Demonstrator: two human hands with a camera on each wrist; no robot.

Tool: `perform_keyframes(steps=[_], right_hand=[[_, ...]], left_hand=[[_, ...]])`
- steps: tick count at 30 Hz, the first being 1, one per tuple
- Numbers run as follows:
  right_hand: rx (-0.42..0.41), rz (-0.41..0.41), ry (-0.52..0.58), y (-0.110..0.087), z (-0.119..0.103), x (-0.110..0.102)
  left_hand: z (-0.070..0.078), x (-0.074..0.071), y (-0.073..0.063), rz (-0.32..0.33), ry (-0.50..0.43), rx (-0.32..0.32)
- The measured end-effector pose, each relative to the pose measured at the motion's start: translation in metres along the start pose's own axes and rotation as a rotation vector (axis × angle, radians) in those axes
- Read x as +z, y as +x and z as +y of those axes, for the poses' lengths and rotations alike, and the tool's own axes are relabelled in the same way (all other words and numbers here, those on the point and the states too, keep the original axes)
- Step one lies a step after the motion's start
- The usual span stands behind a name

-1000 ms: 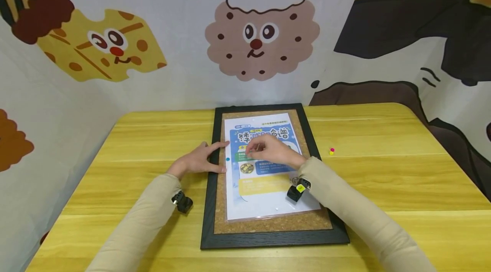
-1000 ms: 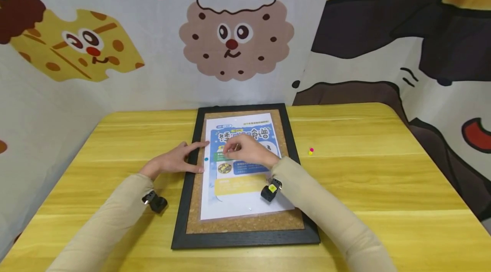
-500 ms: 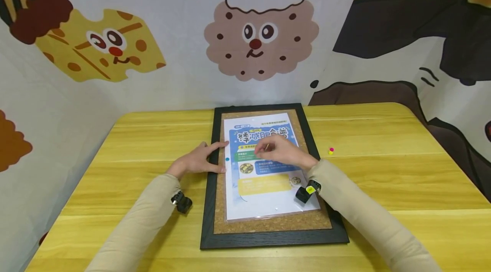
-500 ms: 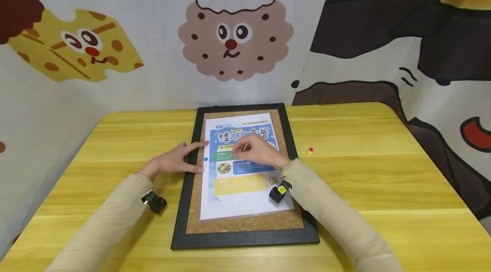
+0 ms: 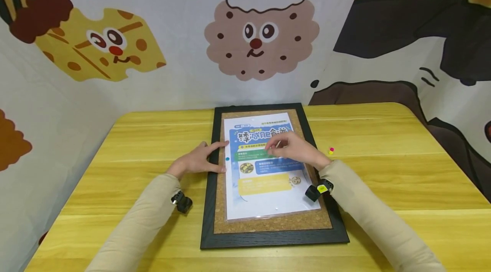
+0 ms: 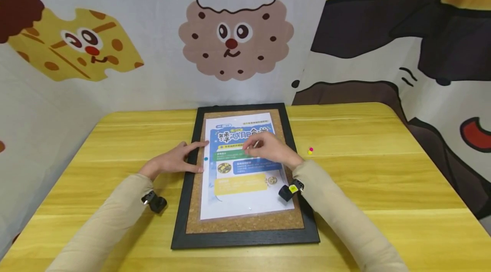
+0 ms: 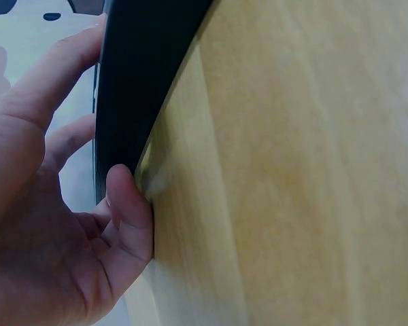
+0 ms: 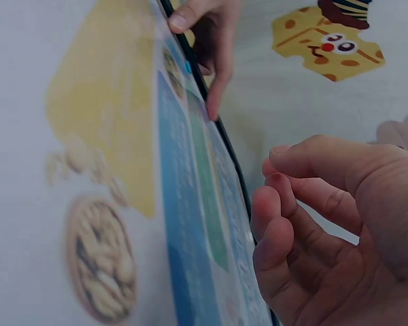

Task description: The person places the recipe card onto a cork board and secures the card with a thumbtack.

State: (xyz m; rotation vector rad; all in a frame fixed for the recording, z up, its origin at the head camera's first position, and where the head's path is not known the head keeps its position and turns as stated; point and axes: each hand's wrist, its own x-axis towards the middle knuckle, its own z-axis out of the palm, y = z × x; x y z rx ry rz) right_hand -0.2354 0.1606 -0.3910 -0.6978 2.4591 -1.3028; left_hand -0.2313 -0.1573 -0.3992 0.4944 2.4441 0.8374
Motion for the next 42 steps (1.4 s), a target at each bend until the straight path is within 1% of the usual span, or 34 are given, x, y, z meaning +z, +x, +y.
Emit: perform_keyframes(steps=[4, 9, 16, 20, 24, 31, 36, 42], right_hand=[[-0.017, 0.034, -0.031, -0.003, 0.003, -0.007], [-0.029, 0.064, -0.041, -0.007, 0.011, -0.015], [0.004, 0.064, 0.006, -0.015, 0.016, -0.026], [0.02, 0.075, 0.008, -0.02, 0.019, -0.031], [0.055, 0.083, 0.003, -0.023, 0.025, -0.035], [0.064, 0.075, 0.03, -0.03, 0.032, -0.043], [0.072, 0.085, 0.013, -0.034, 0.035, -0.051], [0.083, 0.108, -0.034, -0.041, 0.036, -0.062]], left_hand=[[0.0, 0.0, 0.0, -0.001, 0.001, 0.004], [0.0, 0.0, 0.0, -0.003, 0.003, 0.004], [-0.001, 0.0, 0.001, -0.002, 0.001, -0.003], [-0.001, 0.0, 0.001, -0.006, -0.009, -0.003], [0.0, -0.001, 0.0, 0.002, -0.014, -0.01], [-0.001, 0.0, 0.001, 0.01, -0.002, -0.009], [-0.001, 0.0, 0.001, 0.007, 0.001, -0.005], [0.0, 0.0, 0.001, 0.006, -0.001, -0.007]])
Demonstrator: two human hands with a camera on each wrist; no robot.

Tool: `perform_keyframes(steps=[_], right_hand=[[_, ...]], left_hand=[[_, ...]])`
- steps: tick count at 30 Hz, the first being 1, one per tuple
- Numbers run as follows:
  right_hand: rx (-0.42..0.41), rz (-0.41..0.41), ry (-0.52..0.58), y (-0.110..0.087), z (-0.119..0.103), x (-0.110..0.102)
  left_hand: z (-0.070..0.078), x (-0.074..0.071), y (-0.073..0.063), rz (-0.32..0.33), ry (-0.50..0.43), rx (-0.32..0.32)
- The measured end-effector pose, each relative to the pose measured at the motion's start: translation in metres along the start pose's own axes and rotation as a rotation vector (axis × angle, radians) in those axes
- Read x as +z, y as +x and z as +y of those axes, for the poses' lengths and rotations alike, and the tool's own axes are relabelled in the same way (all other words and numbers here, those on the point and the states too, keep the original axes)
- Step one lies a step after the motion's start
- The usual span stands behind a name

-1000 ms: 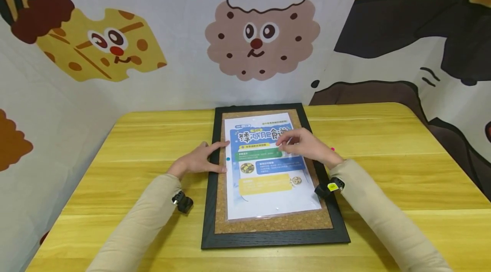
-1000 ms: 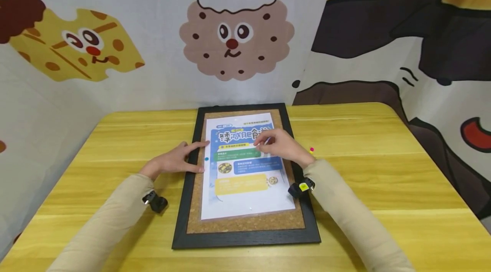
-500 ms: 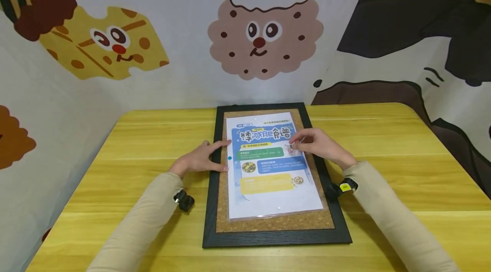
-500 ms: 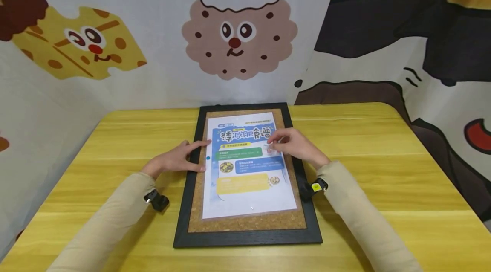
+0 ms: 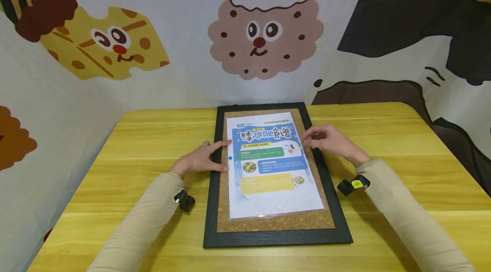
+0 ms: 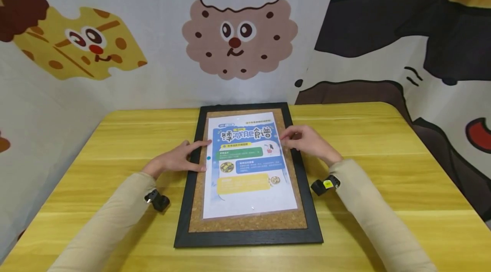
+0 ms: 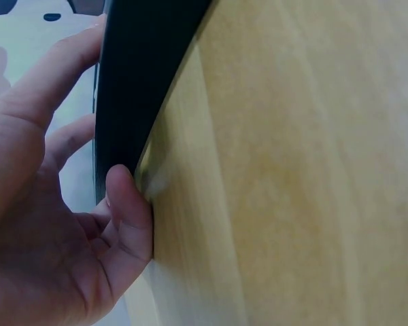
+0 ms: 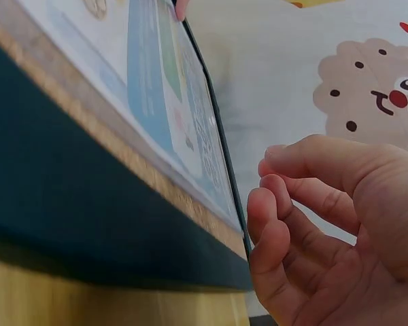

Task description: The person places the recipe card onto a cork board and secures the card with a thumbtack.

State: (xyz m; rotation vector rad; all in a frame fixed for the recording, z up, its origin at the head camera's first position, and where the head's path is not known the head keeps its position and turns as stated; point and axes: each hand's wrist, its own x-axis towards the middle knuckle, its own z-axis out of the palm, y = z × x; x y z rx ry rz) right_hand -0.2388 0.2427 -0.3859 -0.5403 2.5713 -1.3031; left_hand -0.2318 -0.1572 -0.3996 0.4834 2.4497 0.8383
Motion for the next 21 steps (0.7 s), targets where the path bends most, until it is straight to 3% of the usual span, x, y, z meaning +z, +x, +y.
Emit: perform_keyframes(steps=[7, 21], right_hand=[[0.025, 0.039, -0.054, -0.006, 0.009, -0.013], [0.006, 0.067, -0.049, -0.019, 0.029, -0.033]], left_hand=[[0.001, 0.0, -0.001, 0.001, 0.0, -0.006], [0.001, 0.001, 0.0, 0.001, 0.011, -0.013]])
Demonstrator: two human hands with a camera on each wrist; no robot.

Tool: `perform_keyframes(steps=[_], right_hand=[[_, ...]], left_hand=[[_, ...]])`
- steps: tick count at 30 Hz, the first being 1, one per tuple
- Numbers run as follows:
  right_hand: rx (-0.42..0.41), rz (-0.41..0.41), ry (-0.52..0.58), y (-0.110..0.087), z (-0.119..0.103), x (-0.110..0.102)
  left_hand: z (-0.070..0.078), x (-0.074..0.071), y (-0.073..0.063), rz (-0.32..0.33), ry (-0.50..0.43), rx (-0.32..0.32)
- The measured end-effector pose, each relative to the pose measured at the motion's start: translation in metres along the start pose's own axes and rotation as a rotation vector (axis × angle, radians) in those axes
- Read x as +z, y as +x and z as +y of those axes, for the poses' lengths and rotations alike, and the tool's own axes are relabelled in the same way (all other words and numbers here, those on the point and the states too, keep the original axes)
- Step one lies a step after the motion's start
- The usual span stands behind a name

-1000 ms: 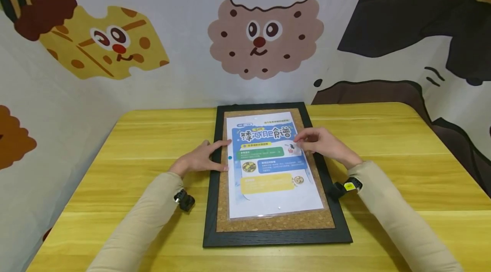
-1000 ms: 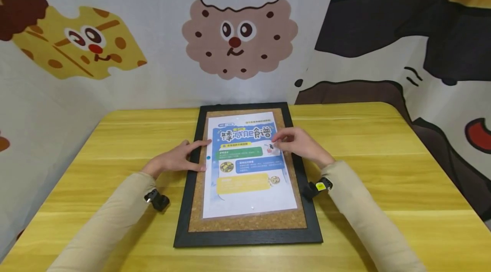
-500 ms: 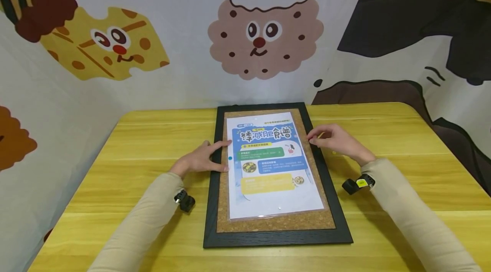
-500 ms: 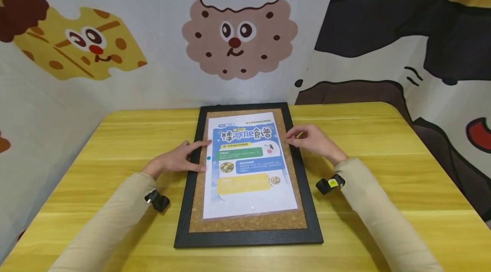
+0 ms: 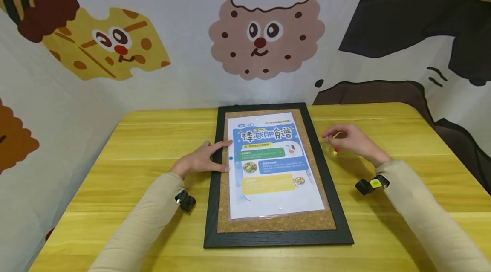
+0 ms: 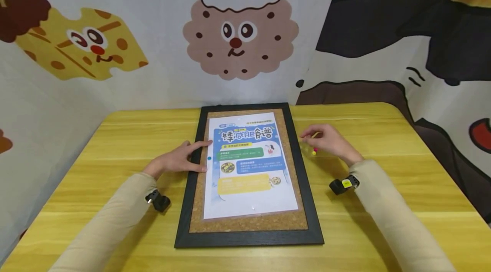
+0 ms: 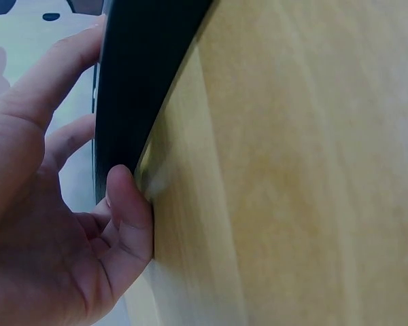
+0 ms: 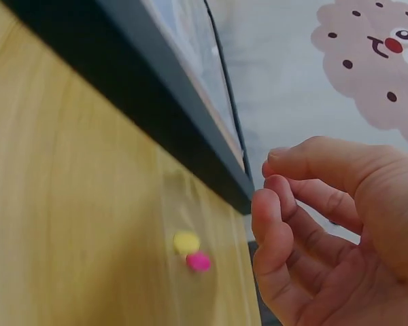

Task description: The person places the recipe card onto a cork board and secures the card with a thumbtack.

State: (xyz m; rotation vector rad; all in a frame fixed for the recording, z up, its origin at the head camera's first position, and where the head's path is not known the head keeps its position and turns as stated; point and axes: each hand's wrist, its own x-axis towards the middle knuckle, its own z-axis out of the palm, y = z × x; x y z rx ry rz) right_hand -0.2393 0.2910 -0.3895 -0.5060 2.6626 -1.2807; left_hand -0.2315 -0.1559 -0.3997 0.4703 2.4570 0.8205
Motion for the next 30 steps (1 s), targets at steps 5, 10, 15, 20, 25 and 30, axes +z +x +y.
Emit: perform_keyframes(steps=[5, 10, 15, 20, 25, 30], right_hand=[[0.003, 0.012, -0.027, -0.006, 0.007, -0.005], [0.018, 0.023, -0.055, -0.01, 0.014, -0.009], [0.047, 0.018, -0.082, -0.013, 0.019, -0.012], [0.048, 0.009, -0.069, -0.016, 0.024, -0.014], [0.05, -0.003, -0.047, -0.019, 0.03, -0.014], [0.0, -0.025, -0.044, -0.022, 0.034, -0.011]], left_hand=[[0.0, 0.0, 0.001, 0.002, 0.025, 0.011], [-0.001, 0.001, 0.001, 0.005, 0.021, 0.01], [-0.001, 0.0, 0.0, 0.006, 0.023, 0.011], [-0.001, 0.0, 0.0, 0.005, 0.03, 0.022], [0.0, 0.0, 0.0, 0.006, 0.03, 0.02], [0.0, 0.0, 0.0, 0.002, 0.032, 0.02]])
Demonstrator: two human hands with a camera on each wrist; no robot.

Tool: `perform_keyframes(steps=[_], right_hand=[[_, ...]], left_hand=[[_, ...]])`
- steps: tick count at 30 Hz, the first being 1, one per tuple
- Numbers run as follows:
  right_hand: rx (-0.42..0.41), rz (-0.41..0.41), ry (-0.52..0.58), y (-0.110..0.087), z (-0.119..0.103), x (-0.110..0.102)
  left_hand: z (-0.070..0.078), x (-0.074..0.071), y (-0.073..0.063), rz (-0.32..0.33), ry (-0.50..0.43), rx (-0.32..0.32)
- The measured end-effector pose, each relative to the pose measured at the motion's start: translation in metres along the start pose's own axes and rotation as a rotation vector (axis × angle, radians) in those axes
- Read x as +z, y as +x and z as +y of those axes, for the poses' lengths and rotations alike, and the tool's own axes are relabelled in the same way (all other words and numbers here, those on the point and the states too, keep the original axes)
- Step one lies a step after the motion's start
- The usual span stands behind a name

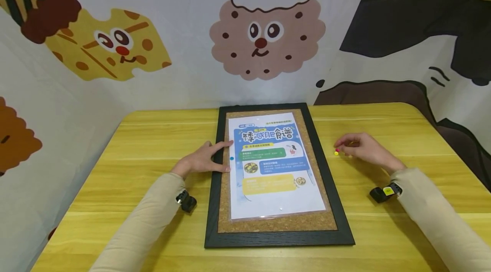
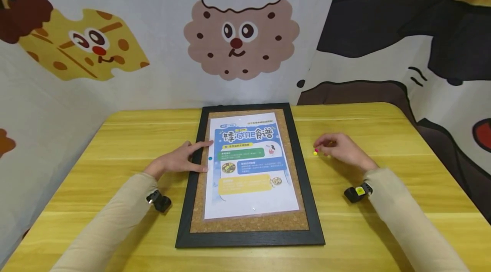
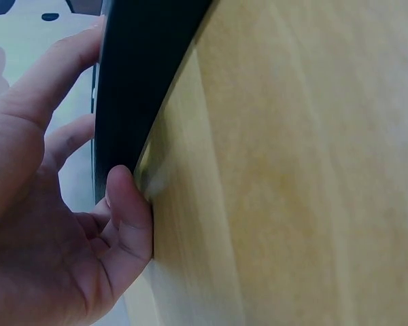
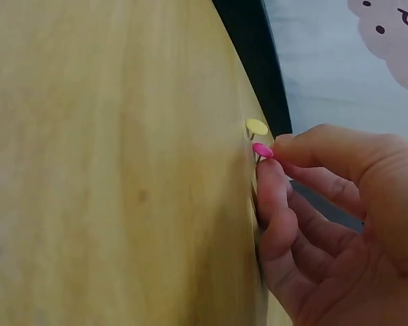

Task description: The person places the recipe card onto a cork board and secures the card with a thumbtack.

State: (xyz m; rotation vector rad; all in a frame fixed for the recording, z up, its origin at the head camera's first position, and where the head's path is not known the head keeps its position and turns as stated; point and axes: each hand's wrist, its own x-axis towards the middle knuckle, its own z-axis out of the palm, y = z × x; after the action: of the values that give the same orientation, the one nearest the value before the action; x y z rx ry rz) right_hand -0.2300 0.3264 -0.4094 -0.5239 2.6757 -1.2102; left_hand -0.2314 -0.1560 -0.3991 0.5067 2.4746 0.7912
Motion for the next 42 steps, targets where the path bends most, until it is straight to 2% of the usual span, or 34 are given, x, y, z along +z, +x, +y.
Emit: perform_keyframes(steps=[3, 32, 42], right_hand=[[-0.017, -0.001, -0.007, -0.001, 0.001, 0.002], [0.019, 0.023, -0.1, 0.011, 0.0, 0.012], [-0.007, 0.032, -0.113, 0.015, -0.001, 0.015]], left_hand=[[0.0, -0.001, 0.0, -0.001, 0.002, 0.003], [0.002, -0.001, -0.001, -0.009, -0.013, 0.007], [0.0, -0.001, -0.001, -0.011, -0.008, 0.012]])
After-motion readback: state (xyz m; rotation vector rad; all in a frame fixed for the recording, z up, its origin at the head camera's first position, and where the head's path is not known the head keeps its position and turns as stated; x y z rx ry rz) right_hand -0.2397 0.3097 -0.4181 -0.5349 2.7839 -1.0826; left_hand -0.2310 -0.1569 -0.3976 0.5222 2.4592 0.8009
